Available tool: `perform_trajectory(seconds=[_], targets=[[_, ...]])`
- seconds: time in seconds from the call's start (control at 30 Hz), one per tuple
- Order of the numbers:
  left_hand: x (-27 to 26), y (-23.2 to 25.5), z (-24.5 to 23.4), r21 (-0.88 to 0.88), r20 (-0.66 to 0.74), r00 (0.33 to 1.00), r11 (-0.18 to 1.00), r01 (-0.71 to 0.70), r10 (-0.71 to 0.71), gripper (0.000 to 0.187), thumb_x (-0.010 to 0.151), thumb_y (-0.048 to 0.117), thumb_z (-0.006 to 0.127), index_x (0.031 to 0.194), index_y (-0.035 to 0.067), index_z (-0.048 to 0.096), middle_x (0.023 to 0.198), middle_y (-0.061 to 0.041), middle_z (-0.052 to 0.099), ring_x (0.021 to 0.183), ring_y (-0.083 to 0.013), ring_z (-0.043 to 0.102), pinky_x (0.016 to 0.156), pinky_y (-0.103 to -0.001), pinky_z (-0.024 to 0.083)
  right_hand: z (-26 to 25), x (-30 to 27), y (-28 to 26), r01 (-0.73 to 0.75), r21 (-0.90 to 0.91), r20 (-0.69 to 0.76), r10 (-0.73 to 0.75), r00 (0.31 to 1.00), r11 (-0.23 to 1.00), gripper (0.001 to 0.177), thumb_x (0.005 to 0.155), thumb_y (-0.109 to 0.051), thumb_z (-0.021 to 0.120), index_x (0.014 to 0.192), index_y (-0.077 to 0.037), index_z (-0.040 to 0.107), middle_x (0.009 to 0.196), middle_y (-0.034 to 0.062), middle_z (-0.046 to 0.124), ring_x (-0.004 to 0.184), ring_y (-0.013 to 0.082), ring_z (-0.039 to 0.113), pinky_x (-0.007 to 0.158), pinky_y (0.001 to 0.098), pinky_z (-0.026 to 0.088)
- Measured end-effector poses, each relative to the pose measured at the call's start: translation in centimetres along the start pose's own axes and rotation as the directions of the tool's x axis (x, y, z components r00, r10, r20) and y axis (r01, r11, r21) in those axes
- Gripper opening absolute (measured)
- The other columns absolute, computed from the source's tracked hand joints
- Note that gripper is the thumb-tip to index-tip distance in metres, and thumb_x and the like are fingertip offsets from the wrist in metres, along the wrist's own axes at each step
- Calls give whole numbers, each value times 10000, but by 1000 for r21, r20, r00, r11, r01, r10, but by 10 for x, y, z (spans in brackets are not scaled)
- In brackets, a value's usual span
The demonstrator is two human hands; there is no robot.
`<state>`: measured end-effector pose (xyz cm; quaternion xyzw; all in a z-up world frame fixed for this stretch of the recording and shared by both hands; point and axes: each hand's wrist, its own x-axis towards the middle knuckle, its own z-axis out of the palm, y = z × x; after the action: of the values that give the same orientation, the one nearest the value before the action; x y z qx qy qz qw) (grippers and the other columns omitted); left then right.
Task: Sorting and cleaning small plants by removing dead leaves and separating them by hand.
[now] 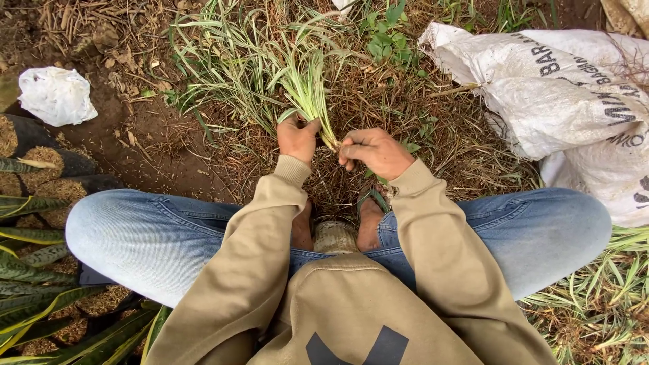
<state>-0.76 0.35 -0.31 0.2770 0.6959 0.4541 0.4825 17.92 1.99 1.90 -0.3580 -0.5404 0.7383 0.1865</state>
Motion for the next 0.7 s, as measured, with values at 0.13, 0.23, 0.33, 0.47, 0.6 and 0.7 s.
perform_trajectory(seconds=[0.13, 0.23, 0.33, 0.47, 0.6, 0.7], targets=[[6, -2, -1, 69, -87, 996, 998, -1, 7, 299, 917, -38, 663, 1204, -53, 581, 1206, -257, 620, 1098, -315, 640, 1079, -536, 495, 5, 2, -7, -74, -159, 93, 90, 992, 984, 193, 1037, -3, 490, 1013, 41, 676, 887, 182, 664, 826, 239, 665, 766, 373, 601], [10, -6, 0, 110, -117, 993, 994, -18, 31, 181, 944, -39, 626, 1126, -39, 627, 1073, -244, 692, 936, -271, 720, 973, -480, 583, 6, 2, -7, -148, -197, 142, 177, 974, 969, 205, 1029, -14, 506, 1030, 47, 701, 844, 177, 669, 749, 224, 675, 697, 348, 609], [60, -46, -30, 16, -184, 982, 999, -39, 41, 170, 960, 16, 638, 1129, 24, 631, 1071, -193, 708, 941, -274, 725, 873, -462, 621, 14, -15, -30, -219, -220, 133, 252, 959, 951, 217, 1026, -22, 503, 1064, 55, 703, 835, 175, 670, 731, 216, 676, 669, 336, 604], [60, -19, -56, -317, -200, 974, 933, -170, 110, 334, 977, 46, 671, 1271, -30, 533, 1257, -232, 602, 1164, -375, 642, 987, -581, 561, 5, -23, -59, -207, -77, -78, 201, 977, 975, 294, 1014, 8, 488, 1239, 53, 670, 850, 184, 665, 706, 217, 653, 645, 338, 588], [29, -10, -23, -387, -49, 989, 911, -145, 137, 217, 991, 44, 621, 1188, -14, 547, 1166, -239, 606, 1022, -383, 700, 900, -575, 610, 6, -13, -44, -454, -709, -482, 100, 871, 540, 675, 975, -65, 593, 1573, 6, 289, 1494, 365, 382, 1249, 524, 557, 1016, 621, 527], [15, -21, 3, -460, 108, 977, 881, -115, 184, 100, 979, 27, 580, 1048, -41, 556, 994, -144, 582, 863, -246, 682, 817, -472, 642, 26, -12, -53, -254, -487, -471, -6, 882, 836, 664, 978, -138, 659, 1516, 82, 336, 1480, 353, 413, 1354, 506, 466, 1105, 603, 445]])
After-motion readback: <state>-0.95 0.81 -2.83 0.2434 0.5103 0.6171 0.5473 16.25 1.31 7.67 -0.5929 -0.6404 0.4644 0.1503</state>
